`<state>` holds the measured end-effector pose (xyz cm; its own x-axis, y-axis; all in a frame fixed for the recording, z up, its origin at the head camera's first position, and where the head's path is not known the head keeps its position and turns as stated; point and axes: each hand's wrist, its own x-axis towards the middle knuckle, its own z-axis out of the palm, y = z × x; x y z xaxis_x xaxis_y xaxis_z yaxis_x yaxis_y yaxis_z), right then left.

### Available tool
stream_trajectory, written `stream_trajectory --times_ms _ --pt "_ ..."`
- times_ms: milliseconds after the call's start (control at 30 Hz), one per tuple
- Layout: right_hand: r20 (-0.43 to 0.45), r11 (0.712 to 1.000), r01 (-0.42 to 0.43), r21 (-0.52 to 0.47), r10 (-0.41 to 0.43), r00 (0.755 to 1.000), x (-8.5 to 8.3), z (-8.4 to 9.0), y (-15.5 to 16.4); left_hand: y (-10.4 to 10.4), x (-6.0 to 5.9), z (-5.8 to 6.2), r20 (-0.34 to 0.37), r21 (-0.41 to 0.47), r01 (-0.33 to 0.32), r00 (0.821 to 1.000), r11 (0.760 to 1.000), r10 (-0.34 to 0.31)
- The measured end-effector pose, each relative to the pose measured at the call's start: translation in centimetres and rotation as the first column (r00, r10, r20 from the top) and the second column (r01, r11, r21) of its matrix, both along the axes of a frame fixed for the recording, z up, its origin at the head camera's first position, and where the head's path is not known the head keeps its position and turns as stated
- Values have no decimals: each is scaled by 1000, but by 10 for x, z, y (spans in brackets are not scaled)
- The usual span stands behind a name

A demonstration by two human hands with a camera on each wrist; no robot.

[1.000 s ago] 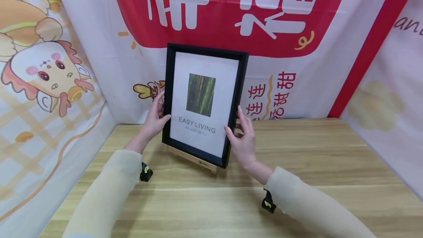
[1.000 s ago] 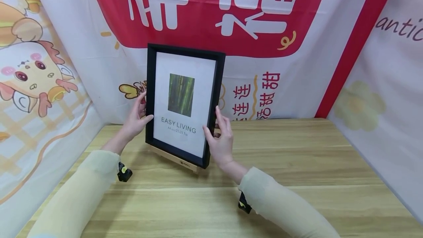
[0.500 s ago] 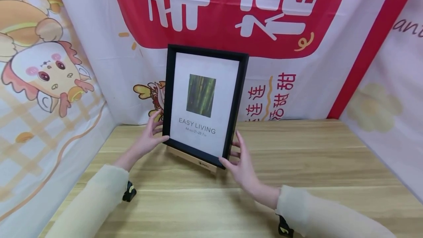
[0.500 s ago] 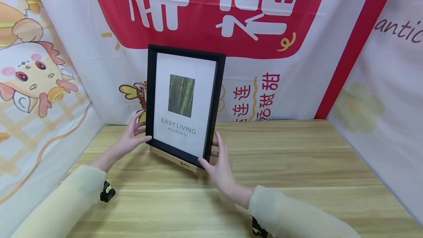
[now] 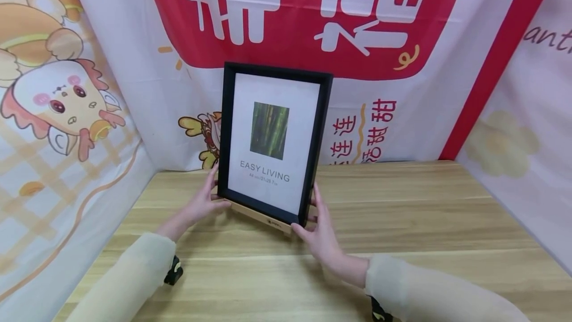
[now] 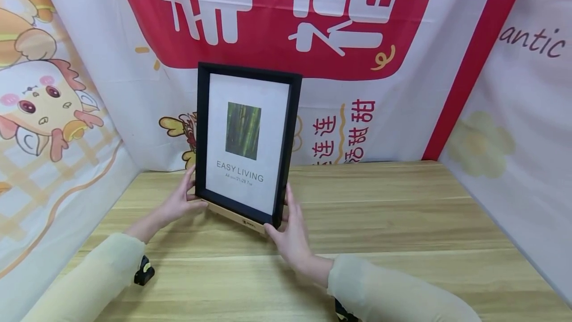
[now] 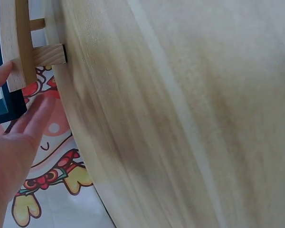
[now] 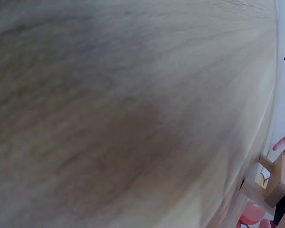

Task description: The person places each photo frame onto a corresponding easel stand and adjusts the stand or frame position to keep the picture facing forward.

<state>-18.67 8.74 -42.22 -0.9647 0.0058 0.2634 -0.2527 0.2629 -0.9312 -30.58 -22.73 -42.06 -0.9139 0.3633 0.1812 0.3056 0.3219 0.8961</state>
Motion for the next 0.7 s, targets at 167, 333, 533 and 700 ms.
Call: stream_trajectory --times_ms 167,333,533,700 --pt "1 1000 -5 11 5 1000 2 -2 -1 0 2 -3 51 79 25 998 997 -29" --pt "-6 1000 -14 20 14 1000 1 -3 0 1 5 -4 112 96 17 993 995 -28" --pt "0 997 8 74 -8 1000 -3 -4 12 11 16 -3 150 74 -6 989 997 -5" --pt "8 994 2 108 -2 1000 -7 -5 26 23 27 -1 165 48 -49 985 998 41"
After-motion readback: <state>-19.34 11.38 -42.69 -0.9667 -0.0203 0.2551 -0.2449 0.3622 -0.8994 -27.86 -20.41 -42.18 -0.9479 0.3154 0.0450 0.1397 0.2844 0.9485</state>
